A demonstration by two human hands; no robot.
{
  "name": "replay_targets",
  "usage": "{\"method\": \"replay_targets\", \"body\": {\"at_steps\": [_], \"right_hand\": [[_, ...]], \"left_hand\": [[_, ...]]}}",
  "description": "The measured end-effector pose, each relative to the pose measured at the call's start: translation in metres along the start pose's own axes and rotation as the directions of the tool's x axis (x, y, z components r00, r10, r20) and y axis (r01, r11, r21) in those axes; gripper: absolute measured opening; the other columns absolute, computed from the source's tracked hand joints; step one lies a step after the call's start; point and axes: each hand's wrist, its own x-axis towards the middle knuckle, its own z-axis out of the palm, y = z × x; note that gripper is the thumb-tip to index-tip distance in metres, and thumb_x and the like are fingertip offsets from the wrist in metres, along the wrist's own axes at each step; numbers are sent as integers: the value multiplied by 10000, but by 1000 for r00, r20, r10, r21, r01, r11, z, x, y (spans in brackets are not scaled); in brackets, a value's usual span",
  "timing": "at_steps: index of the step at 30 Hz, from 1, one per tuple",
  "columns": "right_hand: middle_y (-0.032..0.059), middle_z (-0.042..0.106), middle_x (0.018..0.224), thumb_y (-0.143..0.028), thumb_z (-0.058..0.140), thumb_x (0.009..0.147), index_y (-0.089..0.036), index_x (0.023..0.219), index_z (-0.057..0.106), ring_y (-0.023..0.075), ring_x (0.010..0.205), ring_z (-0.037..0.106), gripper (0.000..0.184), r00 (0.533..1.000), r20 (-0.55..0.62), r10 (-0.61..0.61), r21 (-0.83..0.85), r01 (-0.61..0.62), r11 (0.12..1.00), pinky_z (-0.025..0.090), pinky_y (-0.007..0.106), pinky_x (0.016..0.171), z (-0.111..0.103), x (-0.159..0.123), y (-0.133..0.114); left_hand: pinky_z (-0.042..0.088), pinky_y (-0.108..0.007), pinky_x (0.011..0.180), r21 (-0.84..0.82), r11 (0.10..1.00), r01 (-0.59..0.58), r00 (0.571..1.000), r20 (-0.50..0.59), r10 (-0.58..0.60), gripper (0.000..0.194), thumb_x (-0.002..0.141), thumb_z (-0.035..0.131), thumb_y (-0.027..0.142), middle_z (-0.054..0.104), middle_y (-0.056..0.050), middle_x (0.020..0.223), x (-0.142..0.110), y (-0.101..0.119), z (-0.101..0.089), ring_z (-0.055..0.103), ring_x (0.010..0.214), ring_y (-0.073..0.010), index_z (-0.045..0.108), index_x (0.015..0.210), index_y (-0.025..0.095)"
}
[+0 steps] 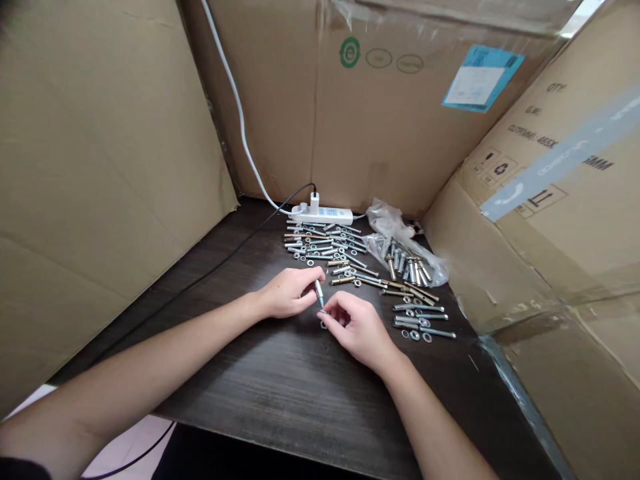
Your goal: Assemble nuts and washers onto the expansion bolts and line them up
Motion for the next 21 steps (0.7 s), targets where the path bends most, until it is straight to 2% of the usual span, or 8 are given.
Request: {"method": "replay_targets", "body": {"at_steps": [5, 11, 17, 21], "right_hand": [[12, 561, 685, -322, 598, 844, -185, 783, 573, 132, 617, 496, 152, 997, -72, -17, 19, 19, 1000, 409, 249, 570, 1, 0, 5], [11, 560, 691, -342, 602, 846, -188, 820, 585, 127, 605, 485, 158, 998, -67, -12, 1, 13, 1000, 406, 244, 559, 0, 0, 4], [2, 547, 653, -348, 601, 844, -189, 744, 555, 120, 582, 463, 194, 999, -40, 6, -19, -7, 1000, 392, 233, 536, -1, 1, 5], [0, 548, 651, -345, 609, 836, -189, 751, 561, 119, 578, 463, 184, 999, -48, 4, -22, -6, 1000, 390, 231, 534, 0, 1, 6]], "left_hand": [[370, -225, 598, 14, 1000, -5, 1000, -18, 5, 142, 825, 463, 211, 633, 20, 783, 0, 0, 0, 567, 650, -132, 515, 955, 189], [359, -226, 582, 71, 997, -22, 999, 37, 20, 120, 813, 480, 237, 632, 24, 728, 0, 2, 2, 574, 630, -142, 534, 914, 200], [359, -226, 581, 75, 997, 32, 999, 3, -33, 126, 808, 485, 247, 642, 22, 724, 1, 0, 5, 571, 607, -142, 532, 916, 201], [347, -229, 562, 106, 994, 16, 1000, 24, -19, 122, 816, 482, 260, 644, 18, 698, 1, 2, 4, 578, 598, -148, 544, 901, 199]]}}
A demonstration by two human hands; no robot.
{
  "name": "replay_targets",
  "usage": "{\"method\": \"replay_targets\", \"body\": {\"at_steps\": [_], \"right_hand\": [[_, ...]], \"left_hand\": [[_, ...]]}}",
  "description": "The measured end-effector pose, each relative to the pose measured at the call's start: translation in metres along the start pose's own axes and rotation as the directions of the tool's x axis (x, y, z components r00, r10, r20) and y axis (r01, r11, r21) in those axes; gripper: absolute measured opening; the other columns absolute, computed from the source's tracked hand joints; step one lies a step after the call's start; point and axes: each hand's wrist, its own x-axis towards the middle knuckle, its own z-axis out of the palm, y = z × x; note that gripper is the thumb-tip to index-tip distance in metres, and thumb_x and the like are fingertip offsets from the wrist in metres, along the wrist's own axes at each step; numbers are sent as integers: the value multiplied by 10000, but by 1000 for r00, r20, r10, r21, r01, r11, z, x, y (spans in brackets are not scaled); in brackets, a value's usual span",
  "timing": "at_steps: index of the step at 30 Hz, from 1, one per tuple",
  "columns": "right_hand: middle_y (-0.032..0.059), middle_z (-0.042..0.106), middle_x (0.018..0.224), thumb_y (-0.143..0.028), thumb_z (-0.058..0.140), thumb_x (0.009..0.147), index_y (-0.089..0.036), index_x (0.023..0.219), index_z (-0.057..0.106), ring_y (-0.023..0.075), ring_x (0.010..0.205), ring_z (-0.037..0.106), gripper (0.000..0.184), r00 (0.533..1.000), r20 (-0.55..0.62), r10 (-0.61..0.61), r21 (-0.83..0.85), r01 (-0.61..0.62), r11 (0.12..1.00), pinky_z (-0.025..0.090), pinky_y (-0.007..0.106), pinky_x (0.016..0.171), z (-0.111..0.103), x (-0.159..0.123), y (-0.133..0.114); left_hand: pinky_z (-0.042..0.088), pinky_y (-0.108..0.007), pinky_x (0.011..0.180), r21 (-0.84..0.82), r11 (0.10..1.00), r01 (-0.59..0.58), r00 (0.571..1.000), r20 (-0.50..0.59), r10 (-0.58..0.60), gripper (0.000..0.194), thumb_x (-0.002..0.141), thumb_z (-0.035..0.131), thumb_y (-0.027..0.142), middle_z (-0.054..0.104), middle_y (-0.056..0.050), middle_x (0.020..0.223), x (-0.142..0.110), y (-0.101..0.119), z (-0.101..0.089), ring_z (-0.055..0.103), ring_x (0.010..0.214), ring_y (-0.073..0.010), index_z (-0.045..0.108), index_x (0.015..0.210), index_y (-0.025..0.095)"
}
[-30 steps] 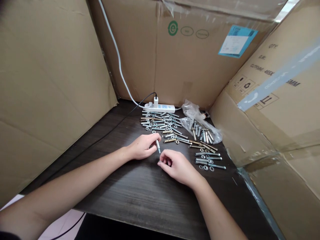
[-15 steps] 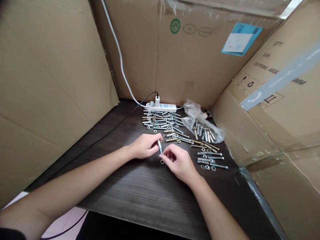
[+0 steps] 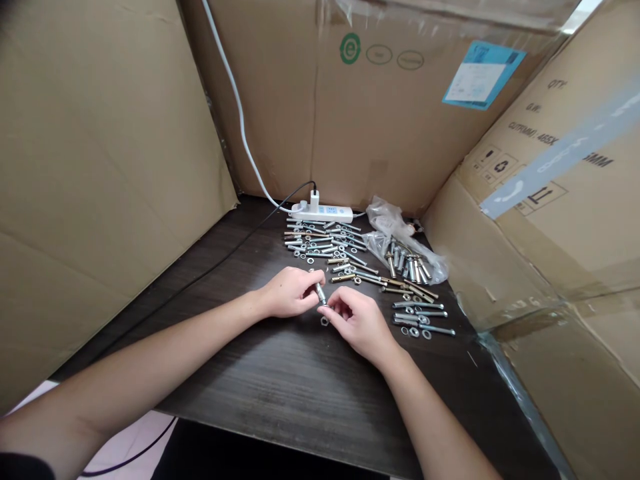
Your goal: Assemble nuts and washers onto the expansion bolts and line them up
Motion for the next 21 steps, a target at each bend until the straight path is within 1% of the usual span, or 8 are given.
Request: {"method": "replay_targets", "body": {"at_steps": [6, 8, 12, 17, 21], "right_hand": [[2, 549, 648, -379, 620, 828, -185, 723, 557, 116, 573, 459, 229, 1000, -8, 16, -10, -16, 1000, 383, 233, 532, 1, 0, 1], [2, 550, 653, -393, 629, 819, -184, 734, 564, 116, 572, 460, 235, 1000, -4, 29, -10, -29, 1000, 378, 233, 528, 0, 0, 2], [-4, 543, 648, -403, 629, 817, -182, 762, 583, 113, 560, 451, 232, 998, 34, 44, -5, -44, 999, 367, 233, 519, 0, 1, 2], [-4, 544, 647, -375, 588, 849, -182, 783, 612, 113, 568, 457, 205, 996, 87, 27, -6, -27, 1000, 367, 230, 532, -1, 2, -2], [-1, 560, 658, -360, 561, 866, -180, 770, 613, 111, 567, 455, 210, 990, 136, 37, -21, -35, 999, 362, 233, 541, -1, 2, -5]], "left_hand": [[354, -235, 564, 44, 999, -25, 1000, 10, 25, 128, 812, 485, 258, 645, 21, 680, -1, 2, 0, 593, 606, -159, 556, 906, 208], [356, -236, 565, 45, 998, -32, 999, 32, 31, 133, 811, 489, 265, 642, 18, 676, -1, 2, 0, 596, 612, -161, 563, 905, 207], [345, -240, 554, 47, 998, -40, 997, 67, 36, 140, 811, 502, 298, 638, 12, 665, -1, 3, 0, 601, 622, -169, 571, 888, 203], [323, -242, 541, 17, 997, -69, 996, 53, 68, 121, 804, 519, 301, 631, 20, 657, -1, 3, -1, 598, 625, -168, 556, 871, 207], [324, -233, 544, -18, 994, -109, 993, 50, 110, 85, 797, 527, 267, 626, 32, 668, -2, 2, 0, 585, 617, -152, 536, 860, 210]]}}
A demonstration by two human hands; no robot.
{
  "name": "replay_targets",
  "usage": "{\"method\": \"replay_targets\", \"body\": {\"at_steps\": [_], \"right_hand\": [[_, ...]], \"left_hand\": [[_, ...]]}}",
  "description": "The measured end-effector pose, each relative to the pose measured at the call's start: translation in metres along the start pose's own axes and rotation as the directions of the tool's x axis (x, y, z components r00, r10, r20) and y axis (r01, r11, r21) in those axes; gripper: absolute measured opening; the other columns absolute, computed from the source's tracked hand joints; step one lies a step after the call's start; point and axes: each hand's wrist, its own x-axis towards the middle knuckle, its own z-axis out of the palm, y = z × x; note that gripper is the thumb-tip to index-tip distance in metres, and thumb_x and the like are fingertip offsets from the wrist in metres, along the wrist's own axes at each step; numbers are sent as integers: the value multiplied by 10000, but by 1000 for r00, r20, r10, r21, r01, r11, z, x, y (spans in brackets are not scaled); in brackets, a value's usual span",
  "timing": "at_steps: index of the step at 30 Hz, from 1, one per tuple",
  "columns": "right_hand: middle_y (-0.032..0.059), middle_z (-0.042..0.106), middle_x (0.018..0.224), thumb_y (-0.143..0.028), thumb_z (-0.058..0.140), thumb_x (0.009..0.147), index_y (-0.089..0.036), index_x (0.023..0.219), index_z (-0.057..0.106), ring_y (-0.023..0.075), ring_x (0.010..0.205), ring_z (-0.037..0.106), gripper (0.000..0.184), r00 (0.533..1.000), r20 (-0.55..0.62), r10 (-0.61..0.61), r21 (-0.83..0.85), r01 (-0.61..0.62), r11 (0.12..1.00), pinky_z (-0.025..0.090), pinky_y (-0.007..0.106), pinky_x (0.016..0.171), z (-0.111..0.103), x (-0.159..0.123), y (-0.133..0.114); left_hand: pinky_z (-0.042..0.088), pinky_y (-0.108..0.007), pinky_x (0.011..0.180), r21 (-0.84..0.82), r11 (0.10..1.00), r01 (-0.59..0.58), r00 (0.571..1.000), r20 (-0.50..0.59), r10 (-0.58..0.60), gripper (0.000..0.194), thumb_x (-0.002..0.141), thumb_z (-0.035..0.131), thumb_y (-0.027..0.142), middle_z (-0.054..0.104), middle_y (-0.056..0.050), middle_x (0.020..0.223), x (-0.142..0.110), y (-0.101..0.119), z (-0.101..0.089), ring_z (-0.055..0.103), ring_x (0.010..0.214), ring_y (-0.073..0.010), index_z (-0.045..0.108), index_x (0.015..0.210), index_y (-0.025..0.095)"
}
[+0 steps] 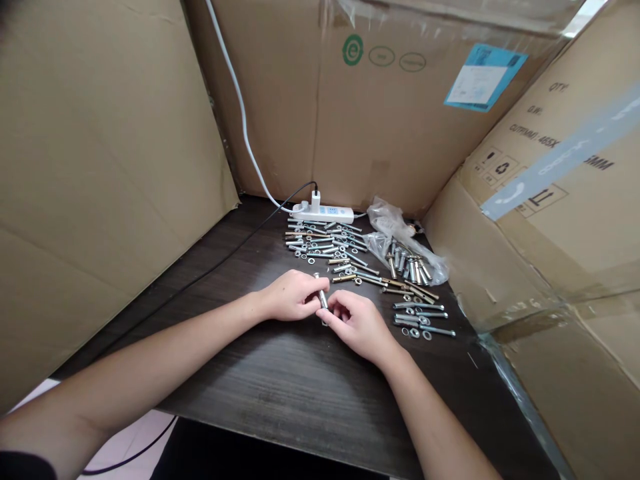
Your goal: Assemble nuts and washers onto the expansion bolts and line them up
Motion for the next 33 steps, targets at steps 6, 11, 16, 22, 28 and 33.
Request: {"method": "replay_targets", "body": {"at_steps": [6, 11, 16, 22, 28, 33], "right_hand": [[13, 613, 703, -390, 547, 875, -180, 779, 622, 128, 618, 513, 243, 999, 45, 14, 20, -15, 1000, 379, 242, 571, 0, 1, 2], [17, 614, 682, -404, 565, 862, -181, 777, 630, 134, 606, 512, 247, 999, 37, 0, 43, -1, 999, 377, 248, 562, 0, 1, 4], [19, 628, 698, -391, 561, 865, -178, 784, 626, 141, 635, 540, 237, 999, 38, 2, 76, -5, 997, 397, 246, 580, -1, 1, 2], [10, 625, 714, -385, 492, 903, -175, 766, 604, 143, 672, 554, 275, 998, 67, 11, 126, -20, 992, 409, 241, 638, -1, 2, -1], [-8, 564, 649, -427, 451, 918, -167, 699, 548, 127, 624, 514, 354, 994, 100, 40, 167, -57, 984, 394, 232, 616, 3, 2, 5], [-4, 557, 638, -439, 430, 927, -166, 687, 547, 127, 616, 507, 382, 994, 104, 34, 140, -49, 989, 385, 237, 605, 4, 2, 7]], "left_hand": [[328, -236, 550, -13, 1000, 8, 999, 39, -8, 88, 807, 539, 291, 615, 35, 668, 0, 0, 0, 575, 610, -143, 547, 847, 212], [312, -239, 545, -9, 1000, 13, 999, 38, -12, 86, 809, 535, 292, 610, 32, 658, 0, 1, -2, 570, 608, -149, 546, 839, 213], [313, -228, 550, -6, 1000, 11, 999, 42, -11, 76, 821, 505, 265, 622, 25, 678, 0, 1, -2, 565, 609, -148, 545, 855, 210], [317, -232, 554, -21, 999, -28, 999, 28, 29, 59, 818, 504, 259, 614, 33, 679, -1, 0, -1, 563, 619, -147, 526, 846, 212], [325, -230, 563, -43, 999, -23, 999, 26, 24, 77, 806, 499, 233, 617, 28, 692, -1, 1, -1, 570, 634, -146, 530, 873, 211], [335, -227, 560, -69, 997, -43, 999, 25, 45, 81, 826, 486, 270, 613, 19, 675, -1, 2, -1, 570, 616, -143, 524, 831, 199]]}}
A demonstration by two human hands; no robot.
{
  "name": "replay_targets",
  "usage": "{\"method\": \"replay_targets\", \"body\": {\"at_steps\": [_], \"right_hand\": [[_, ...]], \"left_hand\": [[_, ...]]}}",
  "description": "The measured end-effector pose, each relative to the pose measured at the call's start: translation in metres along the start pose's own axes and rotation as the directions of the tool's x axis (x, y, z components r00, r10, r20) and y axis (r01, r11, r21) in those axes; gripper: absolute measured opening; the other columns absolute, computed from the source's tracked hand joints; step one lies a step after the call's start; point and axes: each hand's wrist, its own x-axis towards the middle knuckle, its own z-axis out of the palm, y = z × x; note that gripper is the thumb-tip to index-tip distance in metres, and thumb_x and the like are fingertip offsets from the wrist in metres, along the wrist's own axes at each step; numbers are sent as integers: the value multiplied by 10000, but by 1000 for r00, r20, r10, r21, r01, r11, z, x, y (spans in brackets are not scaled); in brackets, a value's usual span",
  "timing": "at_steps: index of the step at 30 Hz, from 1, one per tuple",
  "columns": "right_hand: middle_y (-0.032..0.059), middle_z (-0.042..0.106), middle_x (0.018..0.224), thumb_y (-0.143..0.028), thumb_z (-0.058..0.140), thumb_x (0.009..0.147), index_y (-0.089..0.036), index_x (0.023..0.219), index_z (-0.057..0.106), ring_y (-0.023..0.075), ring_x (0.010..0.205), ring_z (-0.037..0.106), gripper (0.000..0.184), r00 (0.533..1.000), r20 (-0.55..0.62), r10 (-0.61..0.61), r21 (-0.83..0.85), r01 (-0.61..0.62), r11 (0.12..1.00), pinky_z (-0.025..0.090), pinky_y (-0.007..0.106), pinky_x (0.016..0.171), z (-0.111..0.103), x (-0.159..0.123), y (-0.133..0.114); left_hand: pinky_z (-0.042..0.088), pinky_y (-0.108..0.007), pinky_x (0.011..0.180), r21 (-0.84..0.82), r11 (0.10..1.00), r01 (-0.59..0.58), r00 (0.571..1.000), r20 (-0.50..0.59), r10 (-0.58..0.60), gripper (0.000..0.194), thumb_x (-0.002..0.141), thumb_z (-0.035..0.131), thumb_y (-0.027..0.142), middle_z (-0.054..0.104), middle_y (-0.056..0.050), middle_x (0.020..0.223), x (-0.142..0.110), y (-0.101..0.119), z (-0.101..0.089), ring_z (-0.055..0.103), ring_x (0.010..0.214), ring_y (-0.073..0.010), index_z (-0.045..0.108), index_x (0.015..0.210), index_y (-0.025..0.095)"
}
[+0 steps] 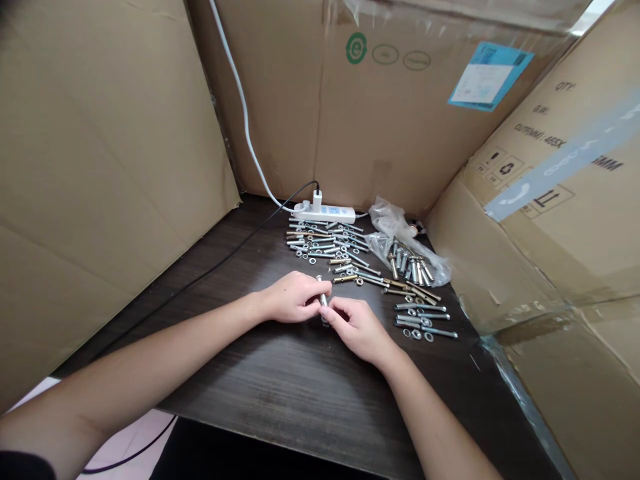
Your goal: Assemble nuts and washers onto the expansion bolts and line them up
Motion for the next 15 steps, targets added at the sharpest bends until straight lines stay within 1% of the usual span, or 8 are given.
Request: {"method": "replay_targets", "body": {"at_steps": [5, 10, 13, 15], "right_hand": [[-4, 547, 583, -482, 395, 933, -166, 638, 549, 124, 568, 507, 460, 999, 12, 32, 20, -32, 999, 383, 239, 579, 1, -1, 0], [-7, 556, 578, -489, 404, 928, -164, 685, 594, 122, 557, 516, 448, 999, -1, 51, 28, -51, 998, 381, 232, 570, 2, -1, 0], [-6, 555, 572, -482, 399, 932, -164, 677, 590, 121, 551, 512, 450, 999, -4, 48, 33, -48, 998, 379, 233, 568, 3, -1, 1], [-7, 554, 570, -477, 395, 935, -165, 671, 583, 121, 550, 512, 450, 998, -28, 48, 30, -47, 998, 381, 233, 570, 4, -1, 2]], "left_hand": [[328, -236, 550, 35, 999, 16, 999, -29, -15, 89, 826, 478, 273, 608, 20, 653, 1, -1, 1, 579, 619, -148, 527, 833, 199], [329, -233, 558, 25, 999, 30, 1000, -9, -30, 97, 815, 485, 280, 611, 17, 657, 1, -1, 1, 578, 624, -152, 533, 845, 200], [327, -234, 557, 38, 999, 25, 1000, -19, -24, 95, 814, 487, 277, 613, 15, 658, 1, -1, 1, 580, 628, -155, 533, 843, 200], [330, -235, 559, 50, 998, 31, 999, -22, -30, 100, 818, 483, 280, 620, 12, 670, 1, 0, 0, 584, 636, -156, 535, 848, 200]]}}
